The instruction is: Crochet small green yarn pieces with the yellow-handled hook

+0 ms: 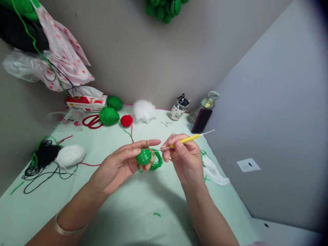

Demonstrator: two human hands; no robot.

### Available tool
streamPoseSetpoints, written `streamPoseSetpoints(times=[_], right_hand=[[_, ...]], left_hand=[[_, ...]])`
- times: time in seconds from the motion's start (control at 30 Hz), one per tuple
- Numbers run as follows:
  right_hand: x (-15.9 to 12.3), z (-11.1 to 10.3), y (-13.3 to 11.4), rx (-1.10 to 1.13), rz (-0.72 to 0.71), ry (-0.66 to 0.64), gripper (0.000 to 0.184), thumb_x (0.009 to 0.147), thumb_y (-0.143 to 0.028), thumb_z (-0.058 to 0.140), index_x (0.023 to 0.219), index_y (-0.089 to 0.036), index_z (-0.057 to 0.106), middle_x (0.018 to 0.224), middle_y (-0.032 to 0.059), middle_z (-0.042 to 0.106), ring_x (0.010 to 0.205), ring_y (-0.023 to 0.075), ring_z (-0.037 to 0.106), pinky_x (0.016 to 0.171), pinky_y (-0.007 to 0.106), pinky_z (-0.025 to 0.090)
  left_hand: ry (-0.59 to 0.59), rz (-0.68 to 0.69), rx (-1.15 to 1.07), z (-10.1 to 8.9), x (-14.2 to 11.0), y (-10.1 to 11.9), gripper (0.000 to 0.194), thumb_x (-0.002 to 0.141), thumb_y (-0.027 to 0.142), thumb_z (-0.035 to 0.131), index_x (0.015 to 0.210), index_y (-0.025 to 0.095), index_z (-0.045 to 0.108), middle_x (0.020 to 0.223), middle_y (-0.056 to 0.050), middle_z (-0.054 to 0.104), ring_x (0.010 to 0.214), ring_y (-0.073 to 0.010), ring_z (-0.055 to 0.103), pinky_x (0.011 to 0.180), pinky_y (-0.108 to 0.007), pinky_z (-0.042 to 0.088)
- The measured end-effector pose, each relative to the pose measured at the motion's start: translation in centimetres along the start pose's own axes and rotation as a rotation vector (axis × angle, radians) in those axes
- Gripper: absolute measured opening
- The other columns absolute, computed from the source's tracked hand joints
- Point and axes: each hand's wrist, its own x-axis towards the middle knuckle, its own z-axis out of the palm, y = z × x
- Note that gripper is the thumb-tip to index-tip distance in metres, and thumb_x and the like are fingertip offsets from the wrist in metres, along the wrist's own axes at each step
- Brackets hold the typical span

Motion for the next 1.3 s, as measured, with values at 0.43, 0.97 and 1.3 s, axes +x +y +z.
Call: streamPoseSetpoints(times=[0.43, 0.97, 1.3], right_hand=[[-0.9, 0.6, 0.8, -0.518, -0.411, -0.113, 0.015, 0.101, -0.024, 0.064, 0.104, -0.027, 0.079, 0.095, 0.004, 0.082, 0.089, 0.0202, 0.075, 0.077, 0.038, 0.062], [-0.1, 0.3, 1.1, -0.023, -0.059, -0.067, 0.019, 0.096, -0.04, 0.07, 0.09, -0.022, 0.071, 0.078, 0.0029, 0.079, 0.055, 0.0127, 0.065, 0.052, 0.025, 0.057], [-0.3, -0.7, 0.5, -0.177, -0.109, -0.157, 0.023, 0.1, -0.042, 0.064, 0.093, -0.021, 0.07, 0.086, 0.0056, 0.08, 0.066, 0.0156, 0.072, 0.06, 0.03, 0.061]], left_hand=[[0.111, 0.084, 0.282, -0.1, -0.3, -0.9, 0.049, 0.083, 0.028, 0.084, 0.13, 0.031, 0.075, 0.112, -0.005, 0.076, 0.109, -0.0251, 0.065, 0.095, -0.038, 0.051], [0.21, 0.235, 0.472, 1.0, -1.4, -0.3, 0.05, 0.08, 0.028, 0.088, 0.128, 0.039, 0.076, 0.11, -0.001, 0.06, 0.102, -0.0179, 0.062, 0.097, -0.033, 0.054], [0.247, 0.267, 0.614, 1.0, -1.4, 0.1, 0.047, 0.078, 0.027, 0.088, 0.122, 0.041, 0.08, 0.098, -0.001, 0.063, 0.096, -0.0193, 0.062, 0.089, -0.033, 0.055]])
